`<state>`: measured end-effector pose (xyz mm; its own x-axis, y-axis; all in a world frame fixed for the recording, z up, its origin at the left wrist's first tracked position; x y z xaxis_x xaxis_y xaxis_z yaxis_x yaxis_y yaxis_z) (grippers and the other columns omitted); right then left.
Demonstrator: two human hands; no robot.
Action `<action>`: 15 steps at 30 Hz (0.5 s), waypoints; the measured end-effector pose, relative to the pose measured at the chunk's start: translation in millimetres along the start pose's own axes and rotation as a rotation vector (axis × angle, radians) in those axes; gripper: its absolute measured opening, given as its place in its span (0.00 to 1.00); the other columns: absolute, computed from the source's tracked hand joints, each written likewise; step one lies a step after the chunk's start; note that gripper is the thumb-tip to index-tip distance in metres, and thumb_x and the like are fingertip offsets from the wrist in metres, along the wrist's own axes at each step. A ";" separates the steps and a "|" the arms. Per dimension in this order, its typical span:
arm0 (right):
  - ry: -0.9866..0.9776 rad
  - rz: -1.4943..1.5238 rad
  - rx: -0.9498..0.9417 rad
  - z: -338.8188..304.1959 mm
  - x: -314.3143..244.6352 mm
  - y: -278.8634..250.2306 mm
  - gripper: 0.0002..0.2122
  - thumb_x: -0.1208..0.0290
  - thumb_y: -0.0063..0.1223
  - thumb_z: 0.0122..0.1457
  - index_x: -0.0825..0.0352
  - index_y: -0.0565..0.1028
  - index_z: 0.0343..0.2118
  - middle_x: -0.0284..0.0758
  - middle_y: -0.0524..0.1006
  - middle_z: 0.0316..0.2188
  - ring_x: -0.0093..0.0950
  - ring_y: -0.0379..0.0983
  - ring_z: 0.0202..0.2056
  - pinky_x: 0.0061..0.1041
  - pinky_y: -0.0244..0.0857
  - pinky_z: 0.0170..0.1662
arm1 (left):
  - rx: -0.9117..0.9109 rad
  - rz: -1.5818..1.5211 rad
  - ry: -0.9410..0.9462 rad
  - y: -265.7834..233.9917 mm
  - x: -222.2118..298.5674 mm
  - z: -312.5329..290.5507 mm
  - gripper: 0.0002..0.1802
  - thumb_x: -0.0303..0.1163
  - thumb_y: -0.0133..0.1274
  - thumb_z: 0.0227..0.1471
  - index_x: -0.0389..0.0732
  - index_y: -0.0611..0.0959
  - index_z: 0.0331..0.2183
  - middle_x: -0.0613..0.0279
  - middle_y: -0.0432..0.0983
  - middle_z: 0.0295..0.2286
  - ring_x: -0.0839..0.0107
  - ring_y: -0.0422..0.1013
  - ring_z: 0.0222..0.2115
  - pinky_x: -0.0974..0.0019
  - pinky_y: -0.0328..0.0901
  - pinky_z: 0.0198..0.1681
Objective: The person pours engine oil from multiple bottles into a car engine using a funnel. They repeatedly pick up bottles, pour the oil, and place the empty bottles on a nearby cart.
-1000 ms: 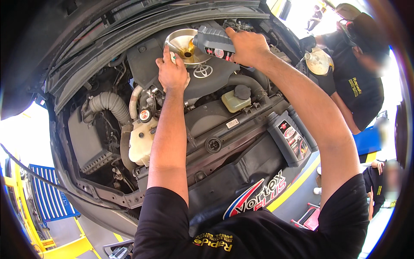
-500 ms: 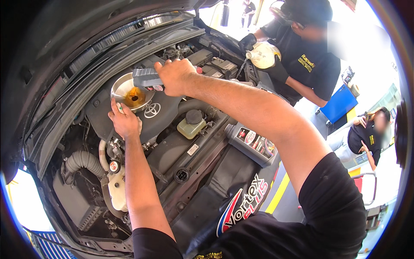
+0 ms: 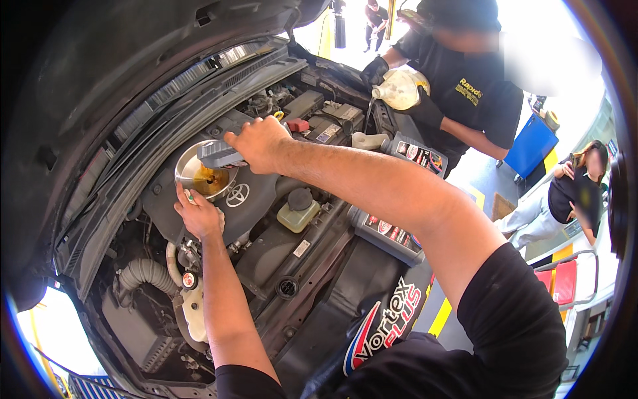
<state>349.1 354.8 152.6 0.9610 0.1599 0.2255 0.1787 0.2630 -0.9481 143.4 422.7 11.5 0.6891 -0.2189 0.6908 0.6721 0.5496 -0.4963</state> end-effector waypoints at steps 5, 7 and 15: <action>0.008 0.034 -0.046 -1.6 -6.4 -10.5 0.30 0.64 0.65 0.52 0.59 0.69 0.59 0.44 0.81 0.44 0.42 0.82 0.45 0.41 0.76 0.42 | 0.016 0.107 0.146 1.2 -9.6 2.5 0.25 0.41 0.48 0.65 0.57 0.69 0.62 0.45 0.69 0.47 0.41 0.75 0.42 0.43 0.73 0.44; 0.006 -0.015 -0.033 -1.6 0.2 -2.9 0.31 0.64 0.66 0.52 0.60 0.68 0.60 0.44 0.80 0.44 0.42 0.81 0.46 0.41 0.76 0.43 | -0.023 0.061 -0.019 0.9 -5.5 0.3 0.25 0.43 0.48 0.65 0.58 0.69 0.62 0.43 0.69 0.48 0.40 0.76 0.42 0.42 0.73 0.43; -0.006 -0.073 -0.015 0.3 -5.1 -0.7 0.30 0.64 0.66 0.55 0.58 0.66 0.60 0.44 0.80 0.44 0.41 0.81 0.46 0.41 0.77 0.43 | 0.009 0.034 -0.017 -0.7 -12.7 1.4 0.26 0.46 0.46 0.65 0.56 0.70 0.63 0.47 0.71 0.46 0.43 0.77 0.40 0.42 0.73 0.41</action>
<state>344.0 354.0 152.2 0.9439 0.1465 0.2959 0.2518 0.2601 -0.9322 133.8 426.2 3.8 0.7071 -0.1862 0.6822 0.6454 0.5641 -0.5150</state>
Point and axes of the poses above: each hand's wrist, its own z-axis towards the middle knuckle, its own y-axis out of the palm, x = y × z, the point moved 5 cm from there along z, towards the middle knuckle
